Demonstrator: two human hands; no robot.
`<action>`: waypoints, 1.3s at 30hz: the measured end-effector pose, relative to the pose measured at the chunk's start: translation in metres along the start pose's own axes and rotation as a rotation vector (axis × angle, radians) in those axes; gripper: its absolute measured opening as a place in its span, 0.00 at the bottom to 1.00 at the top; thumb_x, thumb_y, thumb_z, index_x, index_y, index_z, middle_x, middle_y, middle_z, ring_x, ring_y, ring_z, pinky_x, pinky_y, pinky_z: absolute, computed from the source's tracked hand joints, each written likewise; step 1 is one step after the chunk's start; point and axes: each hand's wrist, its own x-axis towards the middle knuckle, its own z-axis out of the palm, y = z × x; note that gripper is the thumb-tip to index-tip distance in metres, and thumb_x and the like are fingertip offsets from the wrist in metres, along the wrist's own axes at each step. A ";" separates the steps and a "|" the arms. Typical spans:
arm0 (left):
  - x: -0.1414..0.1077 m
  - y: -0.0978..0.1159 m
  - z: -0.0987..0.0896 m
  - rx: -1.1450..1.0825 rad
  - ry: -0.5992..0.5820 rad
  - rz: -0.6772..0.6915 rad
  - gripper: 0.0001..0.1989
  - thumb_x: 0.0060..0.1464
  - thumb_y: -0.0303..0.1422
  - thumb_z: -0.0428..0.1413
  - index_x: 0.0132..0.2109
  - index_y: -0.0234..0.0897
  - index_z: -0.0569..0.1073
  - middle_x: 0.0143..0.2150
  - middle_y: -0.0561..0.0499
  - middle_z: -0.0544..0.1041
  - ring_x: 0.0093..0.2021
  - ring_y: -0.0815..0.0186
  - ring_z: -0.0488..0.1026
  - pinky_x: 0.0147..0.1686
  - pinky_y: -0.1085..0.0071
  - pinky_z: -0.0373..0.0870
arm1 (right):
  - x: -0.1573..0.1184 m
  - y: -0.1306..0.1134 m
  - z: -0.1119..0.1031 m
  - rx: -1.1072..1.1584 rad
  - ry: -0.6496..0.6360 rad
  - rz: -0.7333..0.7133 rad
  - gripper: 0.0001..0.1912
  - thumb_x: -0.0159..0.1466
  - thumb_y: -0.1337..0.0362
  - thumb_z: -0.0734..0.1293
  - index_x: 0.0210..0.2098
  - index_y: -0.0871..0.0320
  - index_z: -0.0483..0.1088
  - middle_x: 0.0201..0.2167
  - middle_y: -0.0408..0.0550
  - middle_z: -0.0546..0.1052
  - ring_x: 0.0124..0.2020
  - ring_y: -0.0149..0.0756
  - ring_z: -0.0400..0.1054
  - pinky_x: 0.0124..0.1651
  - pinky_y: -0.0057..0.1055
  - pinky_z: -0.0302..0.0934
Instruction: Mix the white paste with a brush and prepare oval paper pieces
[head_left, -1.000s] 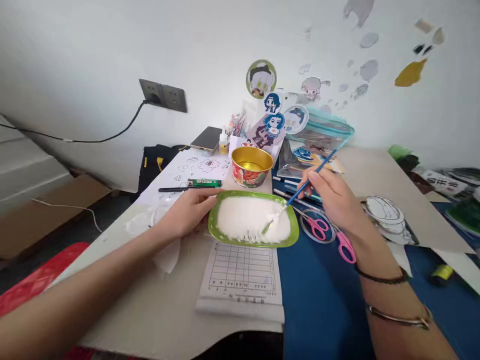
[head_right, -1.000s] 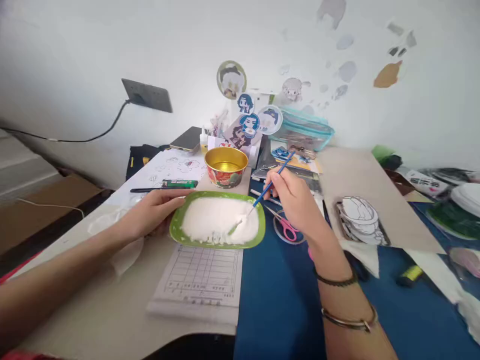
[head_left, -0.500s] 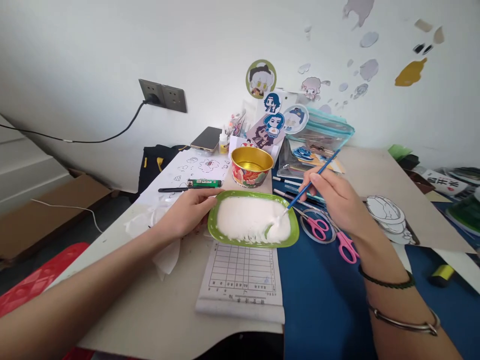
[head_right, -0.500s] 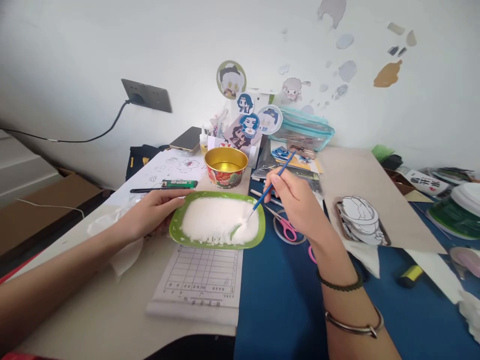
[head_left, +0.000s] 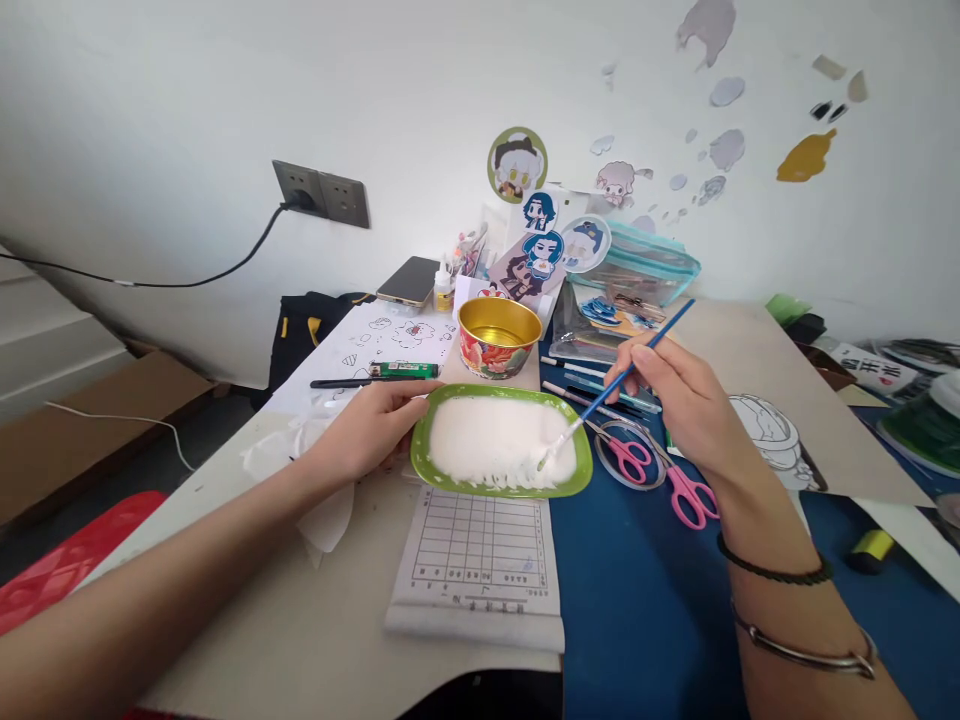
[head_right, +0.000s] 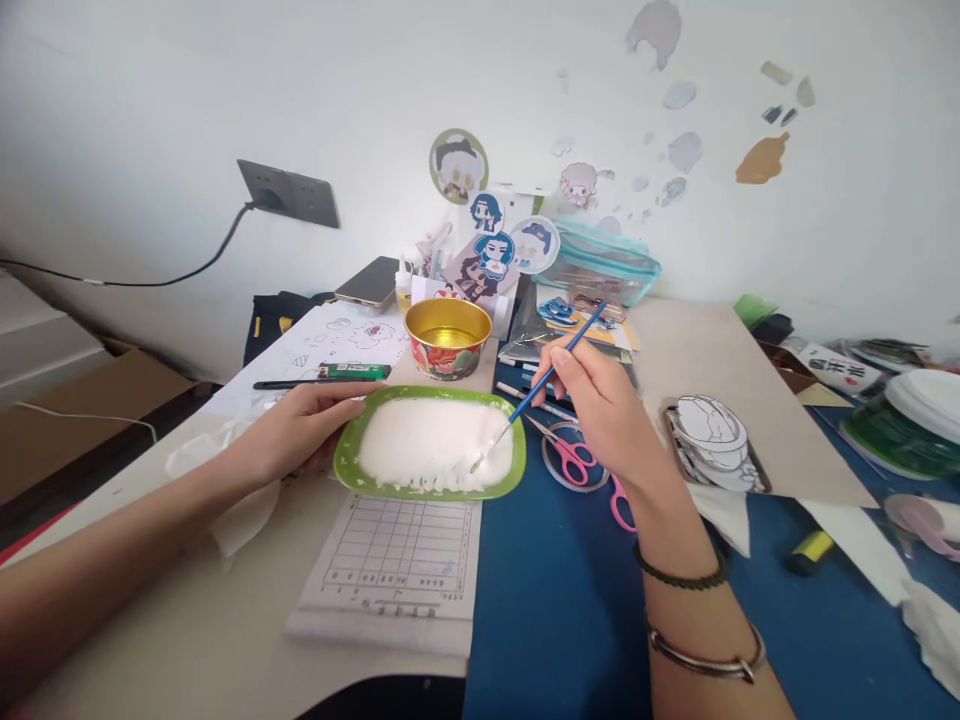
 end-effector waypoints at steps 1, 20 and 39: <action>0.000 0.000 0.000 0.001 -0.004 0.004 0.22 0.56 0.33 0.46 0.57 0.37 0.67 0.12 0.61 0.60 0.12 0.73 0.57 0.10 0.79 0.55 | 0.000 0.000 0.000 0.011 -0.029 -0.011 0.15 0.67 0.57 0.55 0.30 0.56 0.65 0.29 0.44 0.70 0.29 0.31 0.65 0.34 0.29 0.60; -0.003 0.003 -0.002 0.033 -0.004 0.017 0.22 0.56 0.34 0.46 0.57 0.37 0.67 0.12 0.60 0.59 0.13 0.72 0.58 0.11 0.79 0.56 | -0.007 -0.016 0.011 -0.152 -0.014 -0.084 0.14 0.68 0.58 0.54 0.30 0.56 0.63 0.24 0.41 0.69 0.26 0.30 0.66 0.31 0.28 0.58; -0.002 0.003 0.000 0.023 -0.008 0.001 0.23 0.55 0.35 0.46 0.57 0.36 0.67 0.13 0.60 0.60 0.13 0.72 0.58 0.11 0.79 0.56 | -0.014 -0.032 0.027 -0.462 0.095 -0.597 0.09 0.65 0.70 0.54 0.32 0.58 0.63 0.27 0.48 0.71 0.29 0.35 0.63 0.33 0.33 0.57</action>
